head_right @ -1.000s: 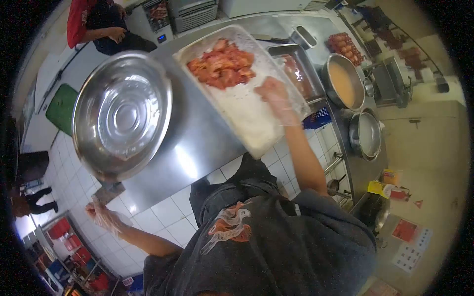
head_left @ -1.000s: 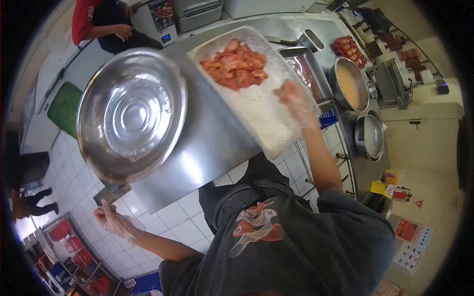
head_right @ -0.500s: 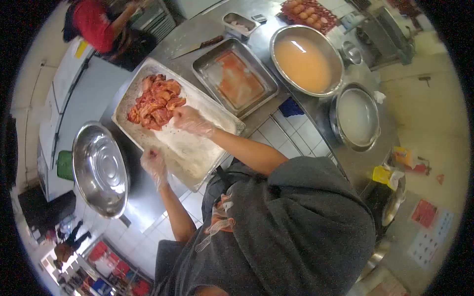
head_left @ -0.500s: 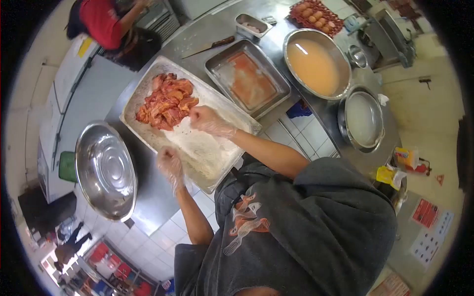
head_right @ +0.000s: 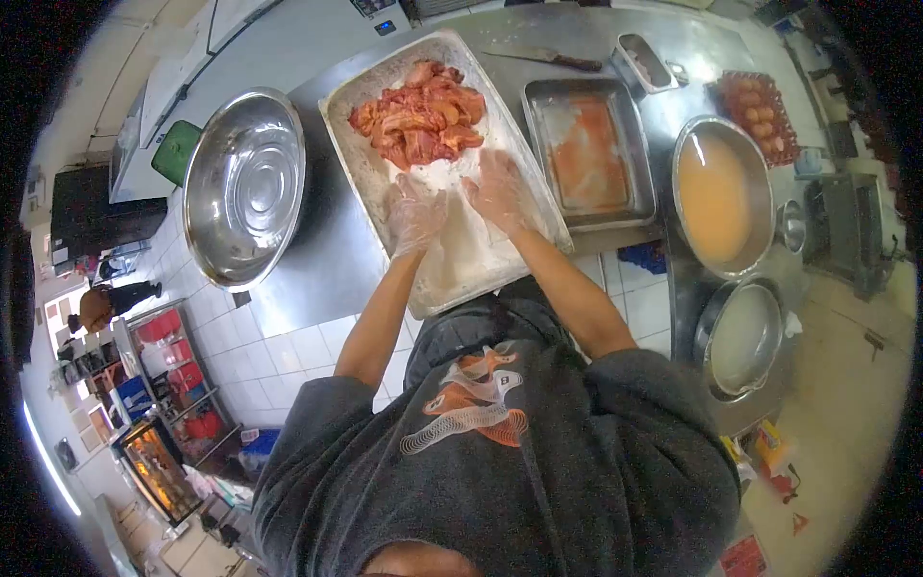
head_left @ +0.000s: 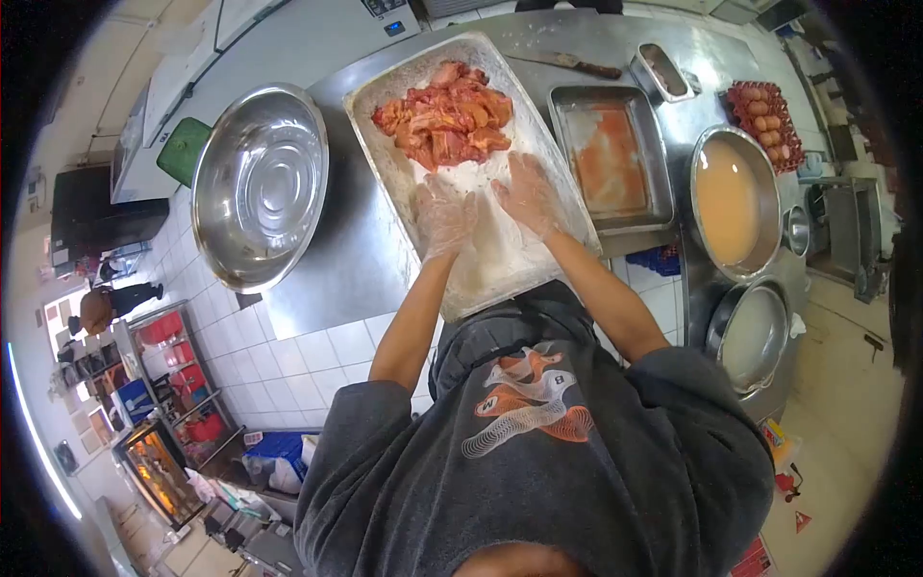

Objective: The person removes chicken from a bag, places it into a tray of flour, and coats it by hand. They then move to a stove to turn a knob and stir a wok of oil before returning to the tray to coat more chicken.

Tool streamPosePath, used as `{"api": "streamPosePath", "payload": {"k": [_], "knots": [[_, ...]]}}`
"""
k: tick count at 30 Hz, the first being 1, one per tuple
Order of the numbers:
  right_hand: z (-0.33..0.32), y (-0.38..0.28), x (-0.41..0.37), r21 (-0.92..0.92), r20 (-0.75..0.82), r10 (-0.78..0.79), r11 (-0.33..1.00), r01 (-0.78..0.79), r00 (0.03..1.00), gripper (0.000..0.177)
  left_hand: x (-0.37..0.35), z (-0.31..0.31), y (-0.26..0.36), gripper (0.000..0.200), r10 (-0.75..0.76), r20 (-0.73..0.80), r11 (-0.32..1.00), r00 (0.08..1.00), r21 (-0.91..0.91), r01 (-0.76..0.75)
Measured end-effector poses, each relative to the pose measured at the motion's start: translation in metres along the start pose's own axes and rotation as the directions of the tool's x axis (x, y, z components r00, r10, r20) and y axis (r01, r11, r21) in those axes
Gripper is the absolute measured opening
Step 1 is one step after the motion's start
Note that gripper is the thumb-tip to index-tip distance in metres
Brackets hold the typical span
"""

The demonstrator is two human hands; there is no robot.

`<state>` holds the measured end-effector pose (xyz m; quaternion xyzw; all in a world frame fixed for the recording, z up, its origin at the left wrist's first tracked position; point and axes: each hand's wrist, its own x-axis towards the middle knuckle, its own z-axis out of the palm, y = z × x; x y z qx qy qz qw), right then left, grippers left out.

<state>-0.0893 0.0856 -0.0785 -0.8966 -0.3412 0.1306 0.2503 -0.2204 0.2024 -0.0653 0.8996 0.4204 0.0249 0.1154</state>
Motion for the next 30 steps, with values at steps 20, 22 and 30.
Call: {"api": "streamPosePath", "payload": {"k": [20, 22, 30], "knots": [[0.015, -0.037, 0.071, 0.531, 0.725, -0.136, -0.513, -0.674, 0.675, 0.038, 0.056, 0.009, 0.019, 0.042, 0.051, 0.47, -0.685, 0.881, -0.625, 0.373], [0.019, -0.044, 0.095, 0.599, 0.656, -0.136, -0.505, -0.622, 0.742, 0.035, 0.069, -0.026, 0.026, 0.041, -0.041, 0.407, -0.507, 0.913, -0.796, 0.332], [-0.086, -0.112, 0.11, 0.786, 0.618, 0.208, -0.155, -0.598, 0.758, 0.043, 0.089, -0.058, 0.0, 0.055, -0.348, 0.207, 0.56, 0.914, -0.736, 0.38]]}}
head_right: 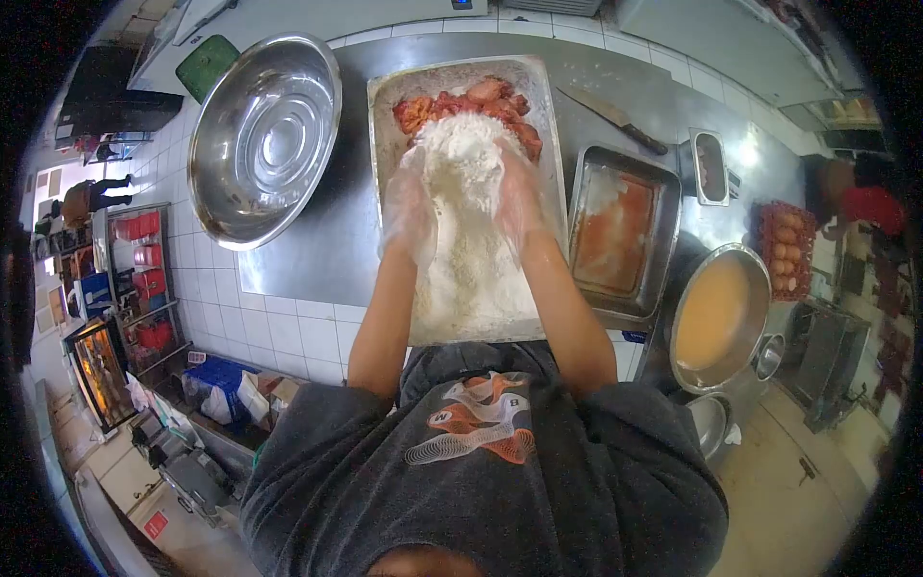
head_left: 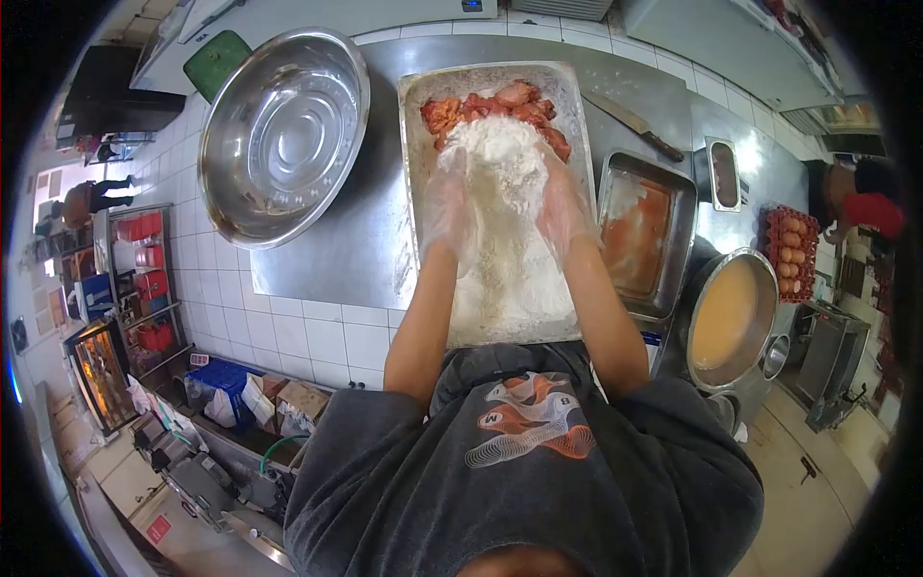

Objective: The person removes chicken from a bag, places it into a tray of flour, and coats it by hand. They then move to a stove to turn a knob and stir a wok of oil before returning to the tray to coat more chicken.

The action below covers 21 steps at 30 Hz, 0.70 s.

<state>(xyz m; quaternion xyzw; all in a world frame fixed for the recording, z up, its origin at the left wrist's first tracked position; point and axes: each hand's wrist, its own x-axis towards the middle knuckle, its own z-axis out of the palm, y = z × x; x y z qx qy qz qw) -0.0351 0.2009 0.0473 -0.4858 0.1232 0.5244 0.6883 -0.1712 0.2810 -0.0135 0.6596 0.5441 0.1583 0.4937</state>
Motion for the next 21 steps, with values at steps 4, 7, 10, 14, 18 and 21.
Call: {"api": "streamPosePath", "payload": {"k": [4, 7, 10, 14, 18, 21], "knots": [[-0.07, 0.05, 0.04, -0.912, -0.164, -0.555, 0.401, 0.09, 0.815, 0.061, 0.033, 0.033, -0.036, 0.065, -0.065, -0.322, 0.983, 0.945, 0.144, 0.117], [-0.084, 0.074, 0.076, -0.913, -0.207, -0.638, 0.398, 0.088, 0.742, 0.063, 0.06, 0.046, -0.038, 0.072, -0.168, -0.3, 0.98, 0.939, 0.053, 0.192], [-0.099, 0.08, 0.119, -0.717, -0.153, -0.614, 0.608, 0.34, 0.775, 0.066, 0.087, 0.054, -0.043, 0.072, -0.209, -0.083, 0.938, 0.974, -0.3, 0.175], [-0.073, 0.039, 0.113, 0.002, -0.082, -0.187, 0.982, 0.187, 0.979, 0.063, 0.122, 0.057, -0.081, 0.068, -0.152, 0.268, 0.621, 0.951, -0.723, 0.303], [-0.05, 0.015, 0.111, 0.214, 0.058, -0.003, 0.977, -0.009, 0.998, 0.06, 0.107, 0.032, -0.008, 0.069, -0.127, 0.493, 0.483, 0.861, -0.727, 0.488], [-0.06, 0.029, 0.128, 0.095, 0.069, 0.08, 0.992, -0.087, 0.994, 0.07, 0.114, 0.047, -0.06, 0.061, 0.18, 0.342, 0.691, 0.922, -0.711, 0.129]]}}
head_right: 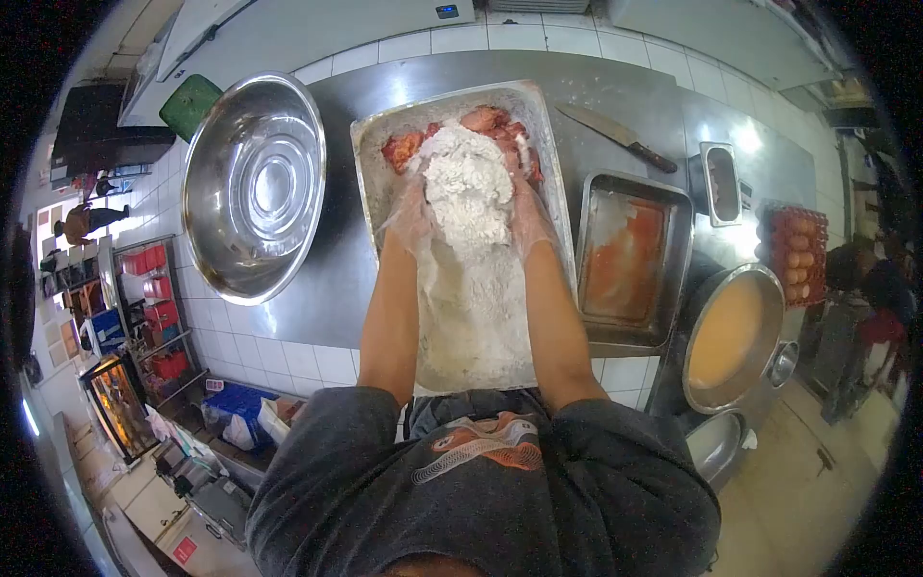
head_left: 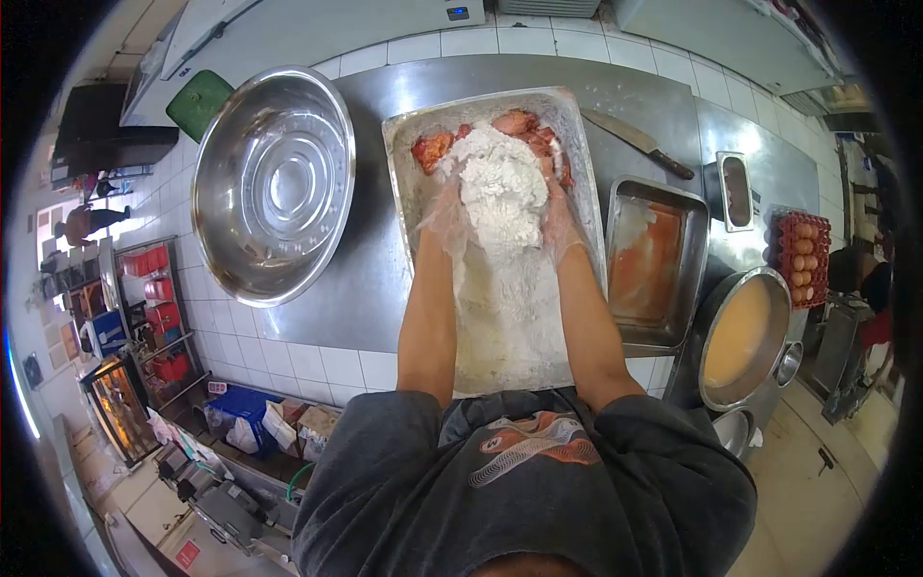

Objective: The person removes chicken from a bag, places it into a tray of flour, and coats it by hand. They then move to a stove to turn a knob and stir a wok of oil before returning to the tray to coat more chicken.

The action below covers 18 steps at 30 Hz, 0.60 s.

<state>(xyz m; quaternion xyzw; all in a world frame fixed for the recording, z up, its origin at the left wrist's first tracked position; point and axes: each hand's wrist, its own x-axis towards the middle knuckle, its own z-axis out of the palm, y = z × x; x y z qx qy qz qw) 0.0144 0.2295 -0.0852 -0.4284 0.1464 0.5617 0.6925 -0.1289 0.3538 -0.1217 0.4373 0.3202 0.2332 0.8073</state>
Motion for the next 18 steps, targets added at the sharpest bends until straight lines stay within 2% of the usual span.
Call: {"api": "streamPosePath", "payload": {"k": [1, 3, 5, 7, 8, 9, 10, 11, 12, 13, 14, 15, 16, 17, 18], "knots": [[-0.019, 0.01, 0.016, 0.005, 0.023, 0.005, 1.0, -0.005, 1.0, 0.066, 0.001, -0.004, -0.008, 0.06, 0.019, 0.028, 1.0, 0.999, 0.0, -0.019], [-0.067, 0.036, 0.046, 0.007, 0.063, 0.019, 1.0, -0.019, 0.998, 0.056, -0.003, 0.001, -0.013, 0.063, -0.204, 0.031, 0.942, 0.978, -0.265, 0.205], [-0.055, 0.03, 0.019, -0.032, -0.011, 0.068, 0.997, -0.068, 0.998, 0.054, -0.021, 0.003, -0.019, 0.057, -0.214, 0.085, 0.896, 0.973, -0.379, 0.23], [-0.042, 0.024, -0.005, -0.076, -0.037, 0.053, 0.996, -0.056, 0.998, 0.052, -0.05, 0.007, -0.017, 0.052, -0.271, 0.085, 0.921, 0.959, -0.266, 0.283], [-0.039, 0.025, -0.015, -0.105, -0.028, 0.023, 0.994, -0.025, 0.999, 0.051, -0.073, 0.017, -0.006, 0.05, -0.322, 0.04, 0.941, 0.946, -0.098, 0.324], [-0.033, 0.025, -0.027, -0.136, -0.014, -0.007, 0.991, 0.005, 1.0, 0.05, -0.082, 0.034, 0.007, 0.048, -0.348, -0.065, 0.913, 0.935, -0.25, 0.322], [-0.019, 0.012, -0.052, -0.133, -0.038, 0.098, 0.986, -0.102, 0.994, 0.053, -0.091, 0.05, 0.02, 0.047, -0.37, -0.169, 0.875, 0.913, -0.395, 0.281], [-0.011, 0.012, -0.062, -0.283, -0.087, -0.042, 0.959, 0.016, 0.995, 0.054, -0.098, 0.06, 0.041, 0.048, -0.418, -0.24, 0.907, 0.876, -0.059, 0.416], [-0.005, 0.016, -0.071, -0.43, -0.121, -0.186, 0.895, 0.118, 0.975, 0.056, -0.112, 0.067, 0.06, 0.048, -0.439, -0.326, 0.805, 0.837, 0.27, 0.528], [0.001, 0.019, -0.084, -0.571, -0.132, -0.329, 0.796, 0.2, 0.935, 0.057, -0.116, 0.062, 0.064, 0.049, -0.443, -0.364, 0.692, 0.82, 0.442, 0.57], [0.014, 0.013, -0.105, -0.676, -0.088, -0.328, 0.713, 0.185, 0.941, 0.072, -0.121, 0.057, 0.068, 0.05, -0.445, -0.401, 0.544, 0.801, 0.589, 0.597], [0.007, 0.014, -0.116, -0.671, -0.036, -0.259, 0.722, 0.169, 0.965, 0.071, -0.117, 0.038, 0.058, 0.051, -0.464, -0.388, 0.499, 0.797, 0.629, 0.597], [-0.004, 0.012, -0.125, -0.666, 0.018, -0.187, 0.73, 0.151, 0.982, 0.071, -0.11, 0.02, 0.033, 0.053, -0.292, -0.385, 0.428, 0.876, 0.766, 0.479], [0.019, -0.006, -0.138, -0.871, 0.042, -0.194, 0.473, 0.131, 0.98, 0.069, -0.103, 0.002, 0.008, 0.055, -0.11, -0.368, 0.299, 0.923, 0.874, 0.383], [0.042, -0.024, -0.151, -0.981, 0.066, -0.201, 0.164, 0.1, 0.977, 0.071, -0.093, -0.019, -0.036, 0.057, 0.251, -0.214, 0.032, 0.944, 0.977, 0.213]]}}
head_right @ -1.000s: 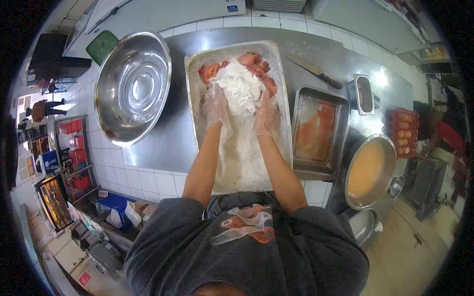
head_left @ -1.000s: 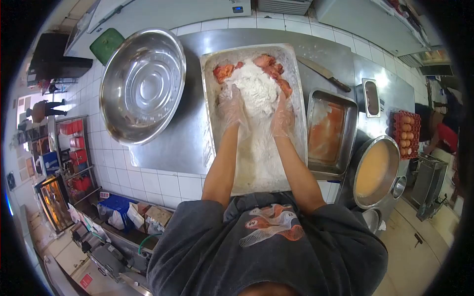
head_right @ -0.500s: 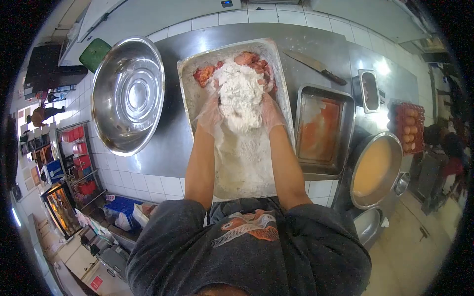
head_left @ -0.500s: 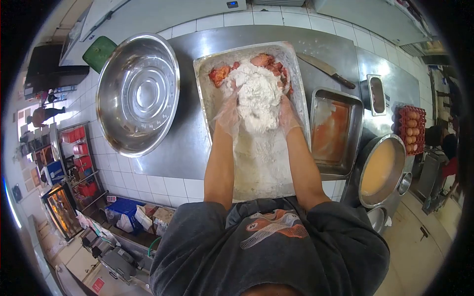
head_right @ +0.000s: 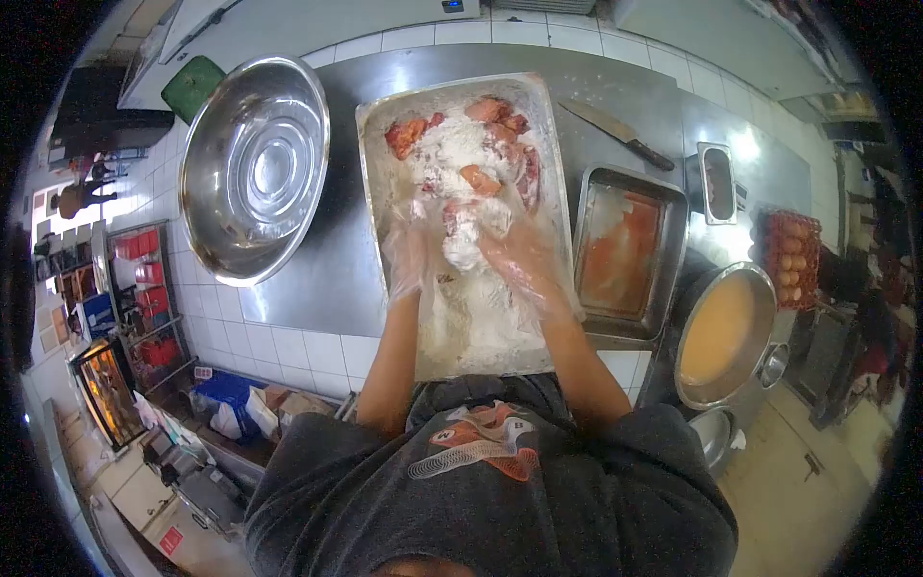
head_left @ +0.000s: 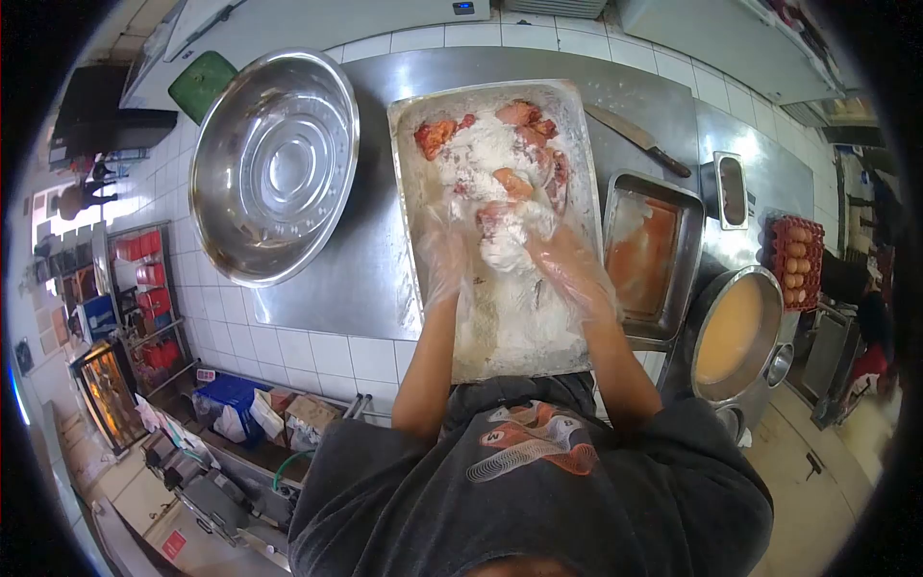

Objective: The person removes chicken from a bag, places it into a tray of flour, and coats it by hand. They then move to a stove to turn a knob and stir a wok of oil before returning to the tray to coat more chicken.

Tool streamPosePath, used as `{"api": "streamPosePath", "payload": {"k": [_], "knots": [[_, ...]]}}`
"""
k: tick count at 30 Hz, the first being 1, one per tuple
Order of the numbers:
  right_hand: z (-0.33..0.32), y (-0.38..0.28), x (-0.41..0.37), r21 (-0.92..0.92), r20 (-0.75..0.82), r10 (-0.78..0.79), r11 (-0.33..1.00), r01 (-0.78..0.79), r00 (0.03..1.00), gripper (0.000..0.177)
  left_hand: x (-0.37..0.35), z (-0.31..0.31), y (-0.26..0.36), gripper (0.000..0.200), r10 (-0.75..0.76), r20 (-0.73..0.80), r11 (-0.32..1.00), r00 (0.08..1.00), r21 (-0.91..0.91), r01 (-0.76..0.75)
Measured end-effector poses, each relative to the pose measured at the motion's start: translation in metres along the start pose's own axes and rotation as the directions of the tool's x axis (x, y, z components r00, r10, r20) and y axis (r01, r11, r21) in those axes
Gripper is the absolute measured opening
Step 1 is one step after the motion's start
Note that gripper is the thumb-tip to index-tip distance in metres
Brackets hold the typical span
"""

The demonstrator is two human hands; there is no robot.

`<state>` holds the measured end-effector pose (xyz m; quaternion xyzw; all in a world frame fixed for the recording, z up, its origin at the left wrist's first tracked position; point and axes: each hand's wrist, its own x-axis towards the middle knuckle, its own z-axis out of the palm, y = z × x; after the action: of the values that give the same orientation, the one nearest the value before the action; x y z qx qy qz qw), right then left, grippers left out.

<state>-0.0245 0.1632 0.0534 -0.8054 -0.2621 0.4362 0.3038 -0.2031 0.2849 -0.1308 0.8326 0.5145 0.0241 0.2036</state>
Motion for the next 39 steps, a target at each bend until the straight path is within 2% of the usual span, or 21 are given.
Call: {"api": "streamPosePath", "payload": {"k": [1, 3, 5, 6, 8, 9, 11, 13, 14, 16, 17, 20, 23, 27, 29, 30, 32, 35, 36, 38, 39], "knots": [[-0.003, -0.011, 0.007, -0.037, -0.065, -0.035, 0.999, 0.032, 0.997, 0.064, 0.006, 0.039, -0.016, 0.06, 0.249, -0.289, 0.944, 0.924, 0.286, -0.165], [-0.008, -0.027, 0.037, -0.117, -0.198, -0.119, 0.988, 0.097, 0.973, 0.051, 0.048, 0.095, -0.035, 0.063, -0.03, -0.352, 0.978, 0.935, -0.205, -0.046], [0.004, -0.006, 0.111, -0.302, -0.335, -0.145, 0.952, 0.039, 0.931, 0.055, 0.071, 0.104, -0.023, 0.067, -0.284, -0.265, 0.884, 0.922, -0.446, 0.144], [0.01, 0.007, 0.145, -0.345, -0.364, -0.135, 0.939, 0.002, 0.922, 0.057, 0.083, 0.093, -0.007, 0.068, -0.391, -0.198, 0.855, 0.899, -0.439, 0.275], [0.017, 0.023, 0.196, -0.421, -0.424, -0.121, 0.904, -0.077, 0.897, 0.061, 0.104, 0.071, 0.01, 0.071, -0.386, -0.116, 0.892, 0.915, -0.301, 0.338], [0.016, 0.015, 0.208, -0.397, -0.441, -0.084, 0.911, -0.111, 0.894, 0.064, 0.113, 0.057, 0.015, 0.072, -0.279, -0.092, 0.95, 0.956, -0.173, 0.26], [0.022, 0.011, 0.219, -0.346, -0.457, 0.018, 0.918, -0.196, 0.889, 0.07, 0.127, 0.028, 0.028, 0.073, -0.355, -0.012, 0.908, 0.935, -0.242, 0.341], [0.01, 0.0, 0.213, -0.229, -0.357, 0.109, 0.953, -0.2, 0.928, 0.07, 0.132, -0.011, 0.058, 0.072, -0.632, 0.171, 0.562, 0.755, -0.569, 0.6], [0.004, -0.004, 0.214, -0.167, -0.306, 0.145, 0.965, -0.203, 0.941, 0.07, 0.135, -0.015, 0.058, 0.07, -0.54, 0.271, 0.367, 0.797, -0.776, 0.513], [0.002, 0.014, 0.228, 0.331, -0.048, 0.068, 0.942, -0.049, 0.996, 0.073, 0.142, -0.021, 0.052, 0.067, -0.285, 0.351, -0.165, 0.892, -0.935, 0.315], [0.0, 0.02, 0.233, 0.564, 0.056, -0.021, 0.826, -0.014, 0.998, 0.076, 0.147, -0.018, 0.048, 0.065, -0.227, 0.372, -0.217, 0.9, -0.92, 0.325], [0.0, 0.002, 0.23, 0.532, 0.218, 0.009, 0.837, -0.127, 0.976, 0.075, 0.18, 0.012, 0.027, 0.057, -0.05, 0.401, -0.363, 0.915, -0.861, 0.357], [0.019, 0.02, 0.245, 0.6, 0.13, -0.012, 0.797, -0.069, 0.991, 0.092, 0.2, 0.066, -0.002, 0.051, -0.084, 0.439, -0.284, 0.895, -0.871, 0.401], [0.033, 0.034, 0.254, 0.644, 0.273, 0.112, 0.717, -0.268, 0.956, 0.099, 0.148, -0.023, 0.056, 0.043, 0.009, 0.423, -0.421, 0.906, -0.82, 0.388], [0.031, 0.04, 0.247, 0.59, 0.237, 0.117, 0.771, -0.239, 0.964, 0.091, 0.123, -0.054, 0.075, 0.04, 0.002, 0.384, -0.458, 0.923, -0.821, 0.342], [0.027, 0.034, 0.234, 0.599, 0.235, 0.073, 0.774, -0.204, 0.969, 0.087, 0.111, -0.058, 0.071, 0.039, 0.013, 0.358, -0.385, 0.934, -0.86, 0.335], [0.008, 0.022, 0.193, 0.757, 0.25, -0.201, 0.65, -0.062, 0.947, 0.074, 0.091, -0.064, 0.066, 0.037, 0.048, 0.307, -0.235, 0.95, -0.921, 0.31], [-0.012, -0.006, 0.136, 0.622, 0.242, -0.197, 0.783, 0.004, 0.95, 0.057, 0.035, -0.118, 0.09, 0.037, 0.166, 0.323, 0.168, 0.932, -0.94, 0.296], [-0.004, 0.005, 0.128, 0.652, 0.117, -0.367, 0.729, 0.207, 0.923, 0.041, 0.019, -0.162, 0.112, 0.035, 0.048, 0.422, 0.529, 0.905, -0.779, 0.336], [-0.006, 0.019, 0.119, 0.282, 0.2, -0.344, 0.917, 0.282, 0.918, 0.039, -0.008, -0.101, 0.082, 0.035, 0.275, 0.18, 0.823, 0.945, -0.553, -0.134], [-0.007, 0.023, 0.115, 0.074, 0.239, -0.323, 0.946, 0.314, 0.916, 0.039, -0.025, -0.078, 0.072, 0.036, 0.359, 0.162, 0.862, 0.919, -0.435, -0.26]]}}
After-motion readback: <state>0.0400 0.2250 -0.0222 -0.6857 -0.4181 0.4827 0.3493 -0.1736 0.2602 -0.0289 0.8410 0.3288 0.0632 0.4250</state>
